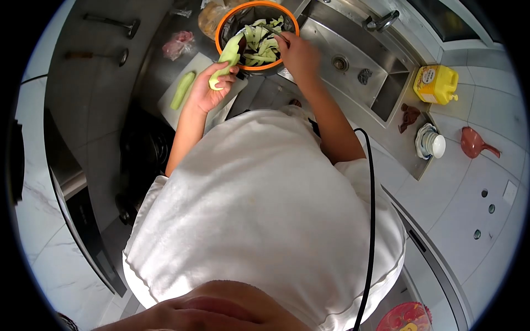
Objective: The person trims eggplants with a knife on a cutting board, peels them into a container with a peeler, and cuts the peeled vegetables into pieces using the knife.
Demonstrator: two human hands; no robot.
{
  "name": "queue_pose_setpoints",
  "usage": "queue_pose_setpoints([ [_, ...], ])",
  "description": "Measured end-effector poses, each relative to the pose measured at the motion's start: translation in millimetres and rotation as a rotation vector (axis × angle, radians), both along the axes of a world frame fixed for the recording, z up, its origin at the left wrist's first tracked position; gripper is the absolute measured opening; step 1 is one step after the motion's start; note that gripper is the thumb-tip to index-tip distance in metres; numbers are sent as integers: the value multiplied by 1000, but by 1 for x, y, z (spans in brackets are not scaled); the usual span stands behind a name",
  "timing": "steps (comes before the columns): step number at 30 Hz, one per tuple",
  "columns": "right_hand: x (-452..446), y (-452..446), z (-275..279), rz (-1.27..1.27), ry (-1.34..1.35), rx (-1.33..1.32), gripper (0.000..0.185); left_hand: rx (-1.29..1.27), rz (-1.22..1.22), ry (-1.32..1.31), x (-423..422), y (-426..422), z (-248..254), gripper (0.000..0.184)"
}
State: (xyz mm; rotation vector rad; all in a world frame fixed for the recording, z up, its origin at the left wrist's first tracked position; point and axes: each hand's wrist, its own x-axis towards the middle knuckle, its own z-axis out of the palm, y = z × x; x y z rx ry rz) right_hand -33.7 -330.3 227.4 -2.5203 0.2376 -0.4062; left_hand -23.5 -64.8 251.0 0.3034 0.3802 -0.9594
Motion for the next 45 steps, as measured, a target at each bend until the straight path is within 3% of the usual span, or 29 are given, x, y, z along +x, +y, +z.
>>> queue_pose_setpoints([
  [2,-9,4,10,8,-41,21,28,-5,16,23,1,2,-1,31],
  [4,-18,12,21,172,-25,267,29,-117,45,199,8,3,-7,32],
  [8,-16,19,0,219,-50,183,30,-308,4,308,11,9,-10,32],
  [10,-2,10,-15,53,32,62,33,-320,-7,282,8,10,-13,37],
  [14,1,-10,-8,-21,16,70,33,-457,-77,222,4,9,0,38],
  [16,-9,-8,6,37,-9,212,33,157,-34,-65,-1,-1,23,42],
  [18,-11,-9,10,50,-8,238,32,217,-90,-167,4,3,16,43],
  [20,-17,-5,14,69,2,272,31,515,-217,-427,4,1,25,46],
  [22,-24,2,24,118,-25,405,29,491,-208,-361,4,2,28,42],
  [26,-32,11,16,290,37,374,28,409,-229,-347,9,8,10,34],
  [28,-28,12,1,366,-77,80,29,386,-224,-311,10,10,8,32],
  [29,-20,10,-7,365,-78,80,29,414,-263,-319,10,13,9,32],
  [31,-3,2,-20,88,-98,-2,28,443,-303,-325,6,14,14,33],
  [33,-3,-14,-19,55,-43,13,28,337,-344,-326,2,14,23,33],
  [38,-10,-18,19,61,115,93,36,356,-281,-301,5,13,19,35],
  [39,-15,-13,22,62,112,89,36,388,-278,-310,6,12,18,38],
  [41,-22,3,25,182,56,410,37,419,-275,-316,4,10,20,42],
  [43,-19,9,24,189,57,365,37,461,-299,-427,2,7,24,58],
  [45,-12,6,14,191,62,323,37,477,-297,-436,1,9,17,59],
])
